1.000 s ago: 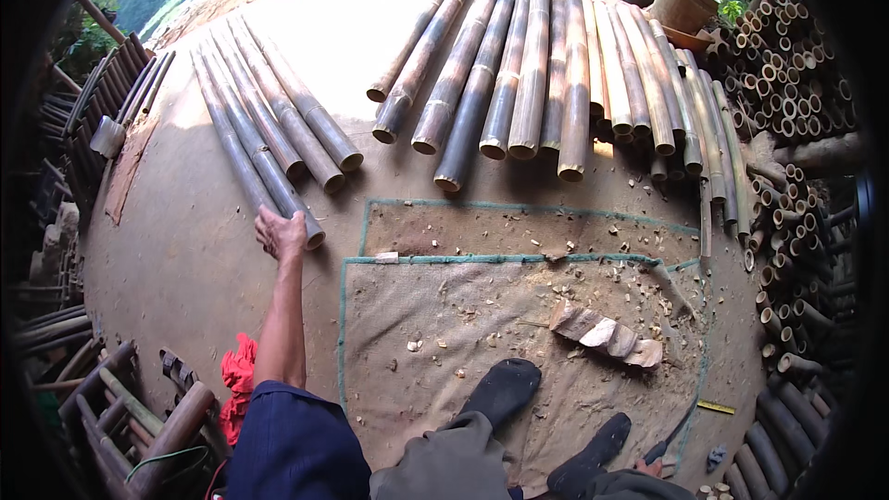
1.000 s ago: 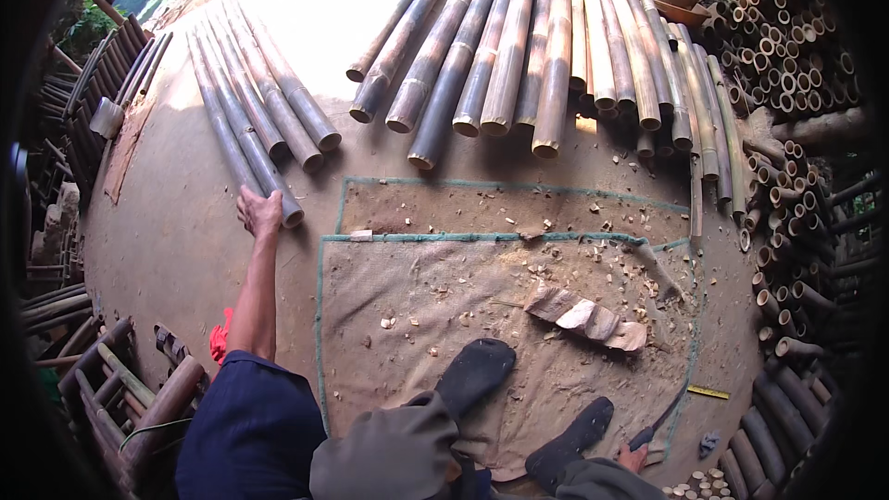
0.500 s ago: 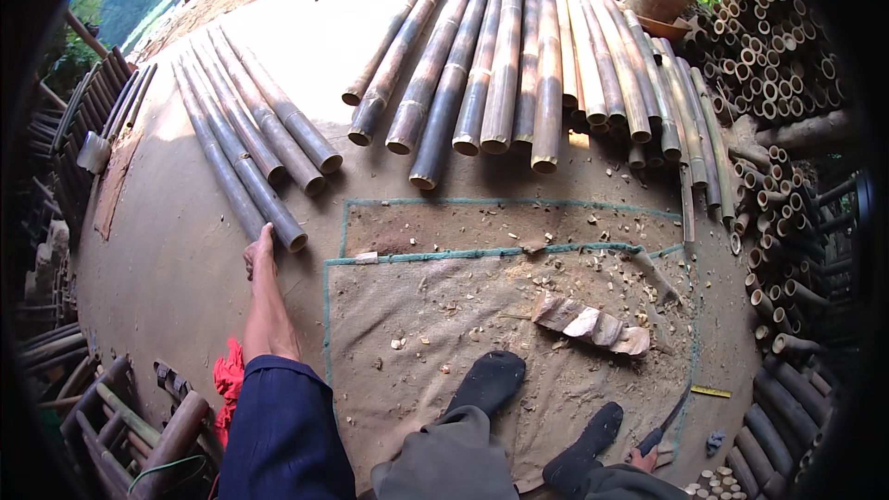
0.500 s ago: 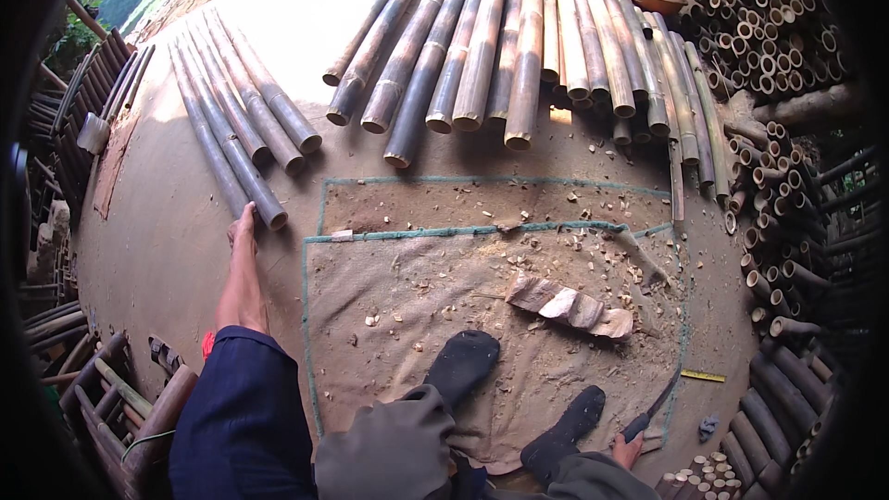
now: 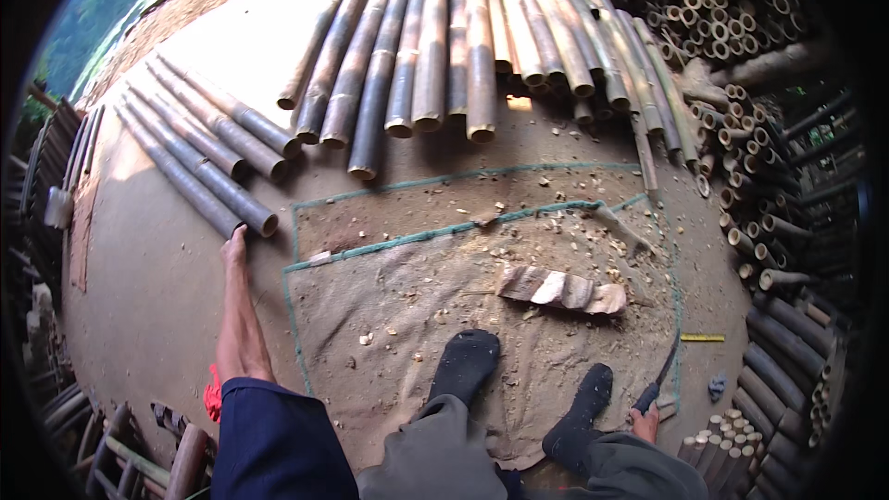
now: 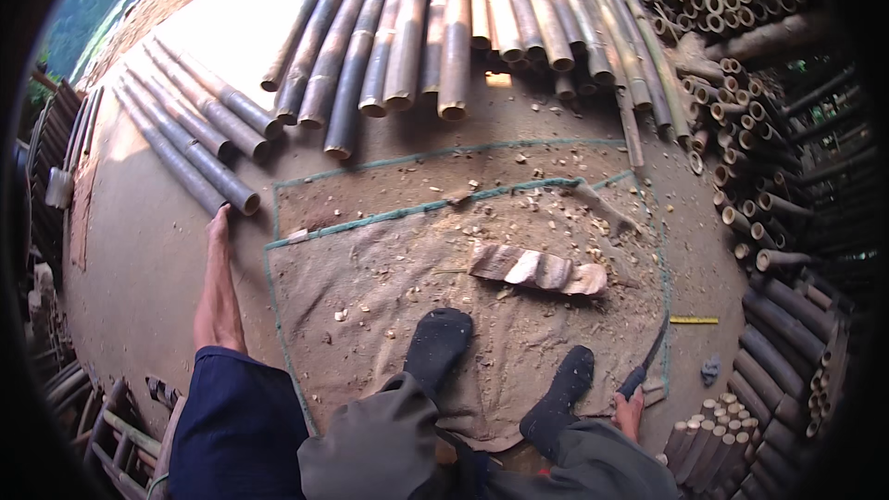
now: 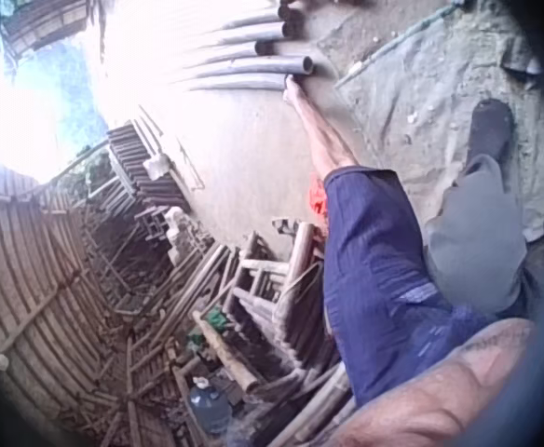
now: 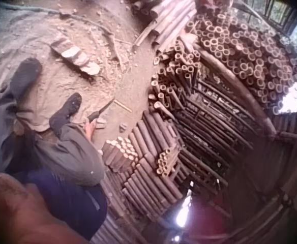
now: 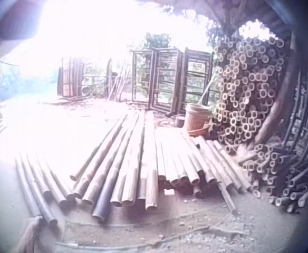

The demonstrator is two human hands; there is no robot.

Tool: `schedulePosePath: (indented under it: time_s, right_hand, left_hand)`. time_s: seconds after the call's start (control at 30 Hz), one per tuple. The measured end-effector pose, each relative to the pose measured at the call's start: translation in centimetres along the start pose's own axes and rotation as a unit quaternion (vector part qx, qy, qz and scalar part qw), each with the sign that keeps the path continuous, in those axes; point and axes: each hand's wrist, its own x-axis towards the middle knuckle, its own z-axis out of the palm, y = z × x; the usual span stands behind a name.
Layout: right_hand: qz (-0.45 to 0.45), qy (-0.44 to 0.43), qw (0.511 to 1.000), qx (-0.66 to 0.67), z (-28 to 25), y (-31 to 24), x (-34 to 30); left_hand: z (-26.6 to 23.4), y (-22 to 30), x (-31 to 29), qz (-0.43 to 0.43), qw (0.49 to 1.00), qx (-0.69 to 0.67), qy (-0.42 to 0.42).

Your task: The person sits on the ground and uses a curved knife to shave the surface of long bamboo poles. They hold the pole with one hand and scrape the blade along its length to remove the outer layer, then place the finished pole aside.

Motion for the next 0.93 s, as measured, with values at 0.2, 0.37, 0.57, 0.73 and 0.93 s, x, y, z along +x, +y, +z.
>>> schedulePosePath:
  time_s: [0.2, 0.37, 0.57, 0.73, 0.93]
  right_hand:
    - [0.026, 0.039, 0.997, -0.058, -1.9, 0.1, -0.8]
    - [0.002, 0.057, 0.993, -0.106, 0.7, -4.5, -1.6]
    - [-0.164, 0.021, 0.983, 0.076, 2.7, -9.9, -3.0]
    - [-0.223, 0.07, 0.971, -0.04, 6.9, -13.5, -0.6]
    - [-0.24, 0.101, 0.965, -0.019, 8.2, -14.2, -0.3]
  left_hand:
    - [8.2, 0.3, -15.0, 0.28, 0.956, 0.012, 0.081]
    - [9.9, -1.0, -42.7, 0.325, 0.845, -0.102, -0.413]
    - [14.2, -5.0, -50.5, 0.4, 0.693, 0.002, -0.6]
    - [12.5, -2.7, -54.8, 0.54, 0.672, 0.099, -0.497]
    - [14.7, -2.9, -54.2, 0.566, 0.672, 0.144, -0.455]
